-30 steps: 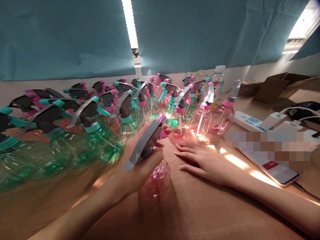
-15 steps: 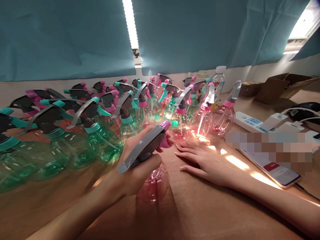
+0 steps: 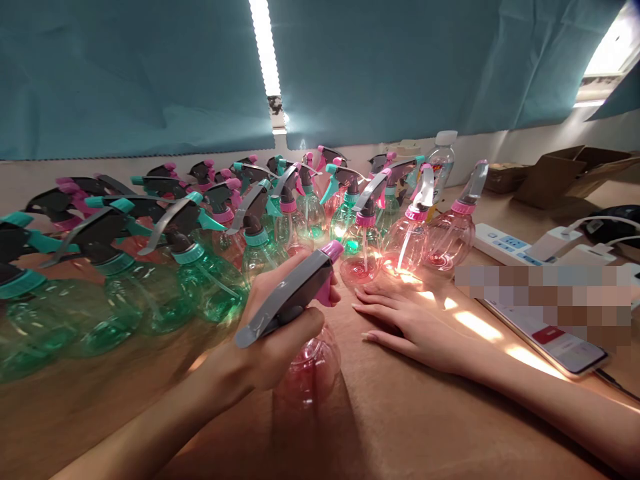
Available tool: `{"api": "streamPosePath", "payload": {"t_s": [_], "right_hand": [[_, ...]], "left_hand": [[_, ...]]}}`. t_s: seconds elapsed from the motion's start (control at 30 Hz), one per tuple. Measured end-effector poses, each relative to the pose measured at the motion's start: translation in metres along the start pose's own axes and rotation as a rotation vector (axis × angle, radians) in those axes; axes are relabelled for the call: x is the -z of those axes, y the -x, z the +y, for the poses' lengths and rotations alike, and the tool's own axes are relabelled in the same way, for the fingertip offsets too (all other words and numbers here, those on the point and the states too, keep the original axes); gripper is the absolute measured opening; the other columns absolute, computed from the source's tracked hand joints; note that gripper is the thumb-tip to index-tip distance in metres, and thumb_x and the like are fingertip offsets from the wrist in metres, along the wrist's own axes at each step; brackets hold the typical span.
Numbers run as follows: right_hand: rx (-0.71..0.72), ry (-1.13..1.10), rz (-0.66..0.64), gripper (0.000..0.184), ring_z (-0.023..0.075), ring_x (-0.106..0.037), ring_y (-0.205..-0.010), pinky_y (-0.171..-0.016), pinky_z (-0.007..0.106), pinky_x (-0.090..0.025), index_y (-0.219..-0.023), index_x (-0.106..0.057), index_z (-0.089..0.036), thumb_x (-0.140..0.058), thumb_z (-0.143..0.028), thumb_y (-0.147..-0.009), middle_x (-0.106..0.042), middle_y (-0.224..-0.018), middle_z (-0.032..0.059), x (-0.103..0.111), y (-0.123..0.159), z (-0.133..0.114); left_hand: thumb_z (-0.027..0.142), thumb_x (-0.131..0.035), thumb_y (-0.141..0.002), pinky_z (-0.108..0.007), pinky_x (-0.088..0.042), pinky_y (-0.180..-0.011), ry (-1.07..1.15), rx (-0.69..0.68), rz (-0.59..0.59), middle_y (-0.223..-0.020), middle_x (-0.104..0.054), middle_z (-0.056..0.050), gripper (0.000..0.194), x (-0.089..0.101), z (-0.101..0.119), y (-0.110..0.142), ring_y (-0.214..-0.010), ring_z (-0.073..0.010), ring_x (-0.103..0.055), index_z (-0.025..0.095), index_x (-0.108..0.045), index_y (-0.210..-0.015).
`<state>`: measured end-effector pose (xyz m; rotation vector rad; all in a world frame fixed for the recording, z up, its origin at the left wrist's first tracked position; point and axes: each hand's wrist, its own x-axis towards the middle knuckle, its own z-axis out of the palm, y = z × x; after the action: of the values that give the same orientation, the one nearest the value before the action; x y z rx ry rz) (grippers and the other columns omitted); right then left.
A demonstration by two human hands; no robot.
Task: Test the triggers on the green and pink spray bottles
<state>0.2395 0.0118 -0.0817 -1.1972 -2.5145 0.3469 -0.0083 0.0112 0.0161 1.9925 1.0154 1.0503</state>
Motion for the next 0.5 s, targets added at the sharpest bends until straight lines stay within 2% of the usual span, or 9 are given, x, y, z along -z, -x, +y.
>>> {"api": "streamPosePath", "payload": {"t_s": [0.17,0.27,0.37,0.5], "right_hand": [[0.008,-0.035,0.019,0.049,0.0301,-0.047,-0.134,-0.111,0.052,-0.039,-0.139,-0.054,-0.028,-0.051,-0.05,-0.096,-0.051,-0.147,0.0058,-0.0009,0.0005,0.0021],[0.006,-0.038,0.016,0.049,0.0302,-0.046,-0.135,-0.112,0.053,-0.038,-0.14,-0.053,-0.028,-0.051,-0.051,-0.096,-0.05,-0.147,0.0051,-0.0005,0.0007,0.0019],[-0.009,-0.041,0.013,0.049,0.0306,-0.045,-0.136,-0.112,0.053,-0.037,-0.139,-0.054,-0.026,-0.049,-0.051,-0.097,-0.049,-0.147,0.0062,0.0006,0.0006,0.0],[-0.012,-0.021,-0.006,0.052,0.0301,-0.044,-0.136,-0.112,0.051,-0.037,-0.139,-0.054,-0.021,-0.046,-0.052,-0.098,-0.048,-0.148,0.0081,0.0021,-0.0002,-0.0022]], "left_hand": [[0.017,-0.055,-0.072,-0.029,-0.047,-0.056,-0.007,0.058,0.083,-0.07,-0.061,0.001,0.018,-0.0075,-0.0055,0.0014,-0.06,-0.0156,-0.054,0.022,-0.064,-0.087],[0.017,-0.056,-0.073,-0.029,-0.047,-0.059,-0.028,0.076,0.131,-0.071,-0.059,0.002,0.018,-0.0106,-0.0076,0.0019,-0.059,-0.0141,-0.051,0.022,-0.064,-0.088],[0.018,-0.057,-0.074,-0.03,-0.049,-0.065,-0.014,0.072,0.126,-0.07,-0.057,0.002,0.025,-0.0109,-0.0082,0.0008,-0.065,-0.0158,-0.052,0.023,-0.065,-0.097],[0.019,-0.057,-0.074,-0.029,-0.047,-0.061,0.003,0.059,0.116,-0.073,-0.053,0.002,0.035,-0.0105,-0.0095,-0.0007,-0.062,-0.0148,-0.046,0.024,-0.064,-0.108]]}}
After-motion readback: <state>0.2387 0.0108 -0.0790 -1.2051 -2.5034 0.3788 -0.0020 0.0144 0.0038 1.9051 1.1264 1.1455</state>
